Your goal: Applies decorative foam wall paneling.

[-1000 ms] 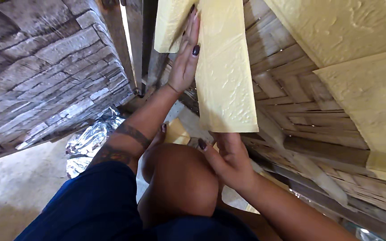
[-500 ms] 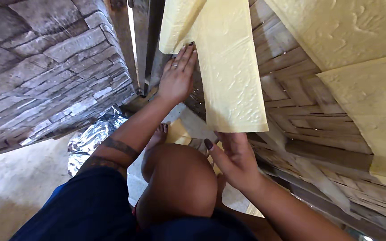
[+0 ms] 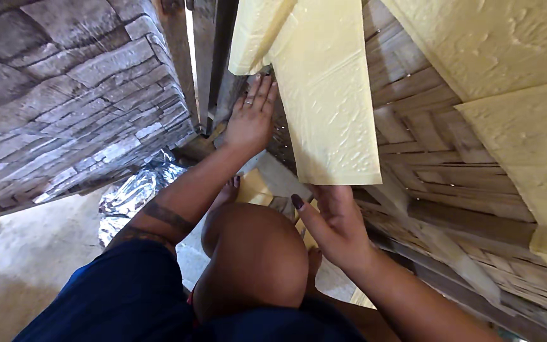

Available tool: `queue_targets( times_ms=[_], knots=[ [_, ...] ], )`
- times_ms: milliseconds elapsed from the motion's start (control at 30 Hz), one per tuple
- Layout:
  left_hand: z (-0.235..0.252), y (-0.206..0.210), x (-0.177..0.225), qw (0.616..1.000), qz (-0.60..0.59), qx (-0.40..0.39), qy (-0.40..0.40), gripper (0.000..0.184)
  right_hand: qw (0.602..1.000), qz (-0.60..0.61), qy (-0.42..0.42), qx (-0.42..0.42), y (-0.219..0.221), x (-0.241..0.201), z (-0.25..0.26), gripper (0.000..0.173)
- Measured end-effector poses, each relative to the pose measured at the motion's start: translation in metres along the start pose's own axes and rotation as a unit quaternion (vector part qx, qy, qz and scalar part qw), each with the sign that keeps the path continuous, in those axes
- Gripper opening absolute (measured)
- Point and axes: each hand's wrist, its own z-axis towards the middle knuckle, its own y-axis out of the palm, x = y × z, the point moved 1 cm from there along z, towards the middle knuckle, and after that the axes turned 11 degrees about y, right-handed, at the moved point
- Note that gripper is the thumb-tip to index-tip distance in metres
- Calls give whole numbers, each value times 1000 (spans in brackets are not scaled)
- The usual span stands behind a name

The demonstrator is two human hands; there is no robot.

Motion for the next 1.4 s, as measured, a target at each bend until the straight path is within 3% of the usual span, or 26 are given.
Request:
queue_targets(
  times_ms=[133, 500, 633, 767, 867, 1000, 1267, 1400],
  knots=[
    [-2, -3, -5, 996, 40, 76, 1, 58, 1000, 1, 1, 0, 1, 0, -1, 57],
    [13, -8, -24, 995, 78, -14, -62, 78, 1000, -5, -2, 0, 3, -3, -1, 54],
    [12, -15, -25, 997, 50, -37, -42, 72, 1000, -4, 5, 1, 3, -4, -1, 55],
    [15, -15, -23, 998, 63, -5, -9, 66, 1000, -10, 0, 1, 2, -3, -2, 56],
    [21, -12, -16, 996, 91, -6, -20, 67, 1000, -11, -3, -3, 4, -3, -1, 54],
    [33, -17, -6, 986, 133, -74, -62, 67, 1000, -13, -6, -8, 5, -4, 0, 54],
    [30, -26, 1, 987, 73, -121, -77, 67, 1000, -16, -7, -5, 7, -4, 0, 54],
    [34, -23, -6, 991, 84, -83, -59, 61, 1000, -14, -8, -6, 8, -4, 1, 56]
  ],
)
